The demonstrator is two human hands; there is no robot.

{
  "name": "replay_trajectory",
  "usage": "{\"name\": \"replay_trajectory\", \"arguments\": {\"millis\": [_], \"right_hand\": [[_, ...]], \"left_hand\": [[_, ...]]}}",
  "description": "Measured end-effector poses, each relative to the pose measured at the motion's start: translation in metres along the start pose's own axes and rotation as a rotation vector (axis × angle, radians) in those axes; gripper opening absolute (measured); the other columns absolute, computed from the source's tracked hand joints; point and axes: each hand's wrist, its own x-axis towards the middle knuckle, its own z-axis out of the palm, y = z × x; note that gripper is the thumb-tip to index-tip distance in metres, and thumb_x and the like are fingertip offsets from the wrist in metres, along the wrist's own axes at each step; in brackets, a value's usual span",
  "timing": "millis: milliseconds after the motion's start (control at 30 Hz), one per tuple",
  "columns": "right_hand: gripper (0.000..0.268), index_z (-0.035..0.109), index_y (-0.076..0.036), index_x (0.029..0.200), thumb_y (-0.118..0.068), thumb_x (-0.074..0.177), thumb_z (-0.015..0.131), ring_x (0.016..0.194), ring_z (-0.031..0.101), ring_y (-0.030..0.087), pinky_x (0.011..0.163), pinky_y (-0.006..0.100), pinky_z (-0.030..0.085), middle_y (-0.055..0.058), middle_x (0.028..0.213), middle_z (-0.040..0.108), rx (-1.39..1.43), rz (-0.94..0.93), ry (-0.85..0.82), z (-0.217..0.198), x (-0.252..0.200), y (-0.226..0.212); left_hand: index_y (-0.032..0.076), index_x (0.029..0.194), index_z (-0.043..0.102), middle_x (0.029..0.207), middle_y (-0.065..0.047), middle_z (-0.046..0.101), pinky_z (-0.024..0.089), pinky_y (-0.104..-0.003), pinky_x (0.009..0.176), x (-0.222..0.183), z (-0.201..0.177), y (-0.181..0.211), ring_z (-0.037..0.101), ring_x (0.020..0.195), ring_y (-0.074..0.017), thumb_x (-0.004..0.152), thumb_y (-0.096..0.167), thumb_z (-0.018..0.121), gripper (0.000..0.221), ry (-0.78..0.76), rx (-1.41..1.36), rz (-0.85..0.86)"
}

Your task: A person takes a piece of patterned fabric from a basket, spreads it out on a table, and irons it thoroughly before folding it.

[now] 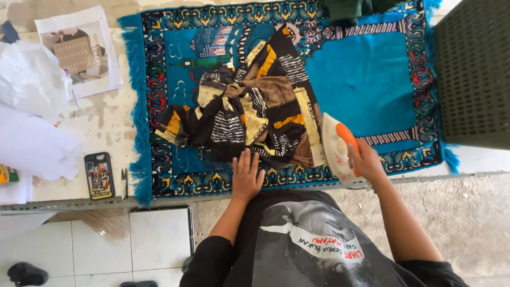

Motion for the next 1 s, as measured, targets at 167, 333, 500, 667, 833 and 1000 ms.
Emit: {"name": "replay_trajectory", "arguments": {"millis": [167,333,500,667,833,1000], "right_hand": [[0.035,0.067,-0.009,0.107,-0.042,0.105,0.054,0.056,0.067,0.025,0.067,0.04,0.054,0.005,0.05,0.062,-0.044,-0.034,-0.125,0.032,0.006,-0.016],[0.043,0.065,-0.006,0.116,-0.045,0.106,0.051,0.061,0.069,0.027,0.068,0.042,0.054,0.005,0.054,0.064,-0.101,-0.056,-0.104,0.038,0.028,-0.022],[0.047,0.065,-0.009,0.11,-0.053,0.106,0.048,0.062,0.07,0.027,0.07,0.043,0.055,0.005,0.054,0.063,-0.125,-0.058,-0.077,0.042,0.081,-0.045],[0.047,0.064,-0.009,0.096,-0.052,0.106,0.049,0.058,0.068,0.026,0.07,0.041,0.054,0.003,0.05,0.062,-0.088,-0.098,-0.08,0.041,0.117,-0.074],[0.047,0.063,-0.008,0.095,-0.052,0.104,0.049,0.062,0.07,0.029,0.073,0.042,0.053,0.005,0.049,0.062,-0.091,-0.068,-0.154,0.036,0.113,-0.073],[0.052,0.066,-0.008,0.108,-0.056,0.102,0.048,0.07,0.073,0.032,0.079,0.045,0.055,0.009,0.054,0.067,-0.178,-0.022,-0.238,0.031,0.059,-0.031]], "left_hand": [[0.01,0.158,0.042,0.169,-0.019,0.024,0.009,-0.052,0.125,-0.001,-0.008,-0.028,0.026,0.153,-0.0334,0.103,0.041,0.047,0.063,0.015,0.036,-0.215],[0.004,0.161,0.034,0.17,-0.023,0.014,0.004,-0.053,0.125,-0.003,-0.01,-0.042,0.017,0.155,-0.0365,0.107,0.04,0.043,0.065,-0.055,0.05,-0.313],[-0.007,0.158,0.029,0.167,-0.032,0.006,0.012,-0.052,0.125,-0.002,0.006,-0.045,0.017,0.153,-0.0438,0.107,0.045,0.035,0.072,-0.068,0.085,-0.603],[-0.009,0.156,0.034,0.164,-0.034,0.016,0.016,-0.052,0.124,0.006,0.005,-0.041,0.025,0.149,-0.046,0.107,0.049,0.031,0.076,-0.06,0.186,-0.61],[-0.008,0.155,0.035,0.163,-0.034,0.02,0.018,-0.052,0.124,0.006,0.009,-0.043,0.029,0.146,-0.0455,0.105,0.052,0.033,0.078,-0.072,0.225,-0.601],[-0.01,0.155,0.034,0.163,-0.034,0.021,0.018,-0.052,0.124,0.006,0.009,-0.041,0.029,0.146,-0.046,0.104,0.048,0.037,0.077,-0.098,0.215,-0.621]]}}
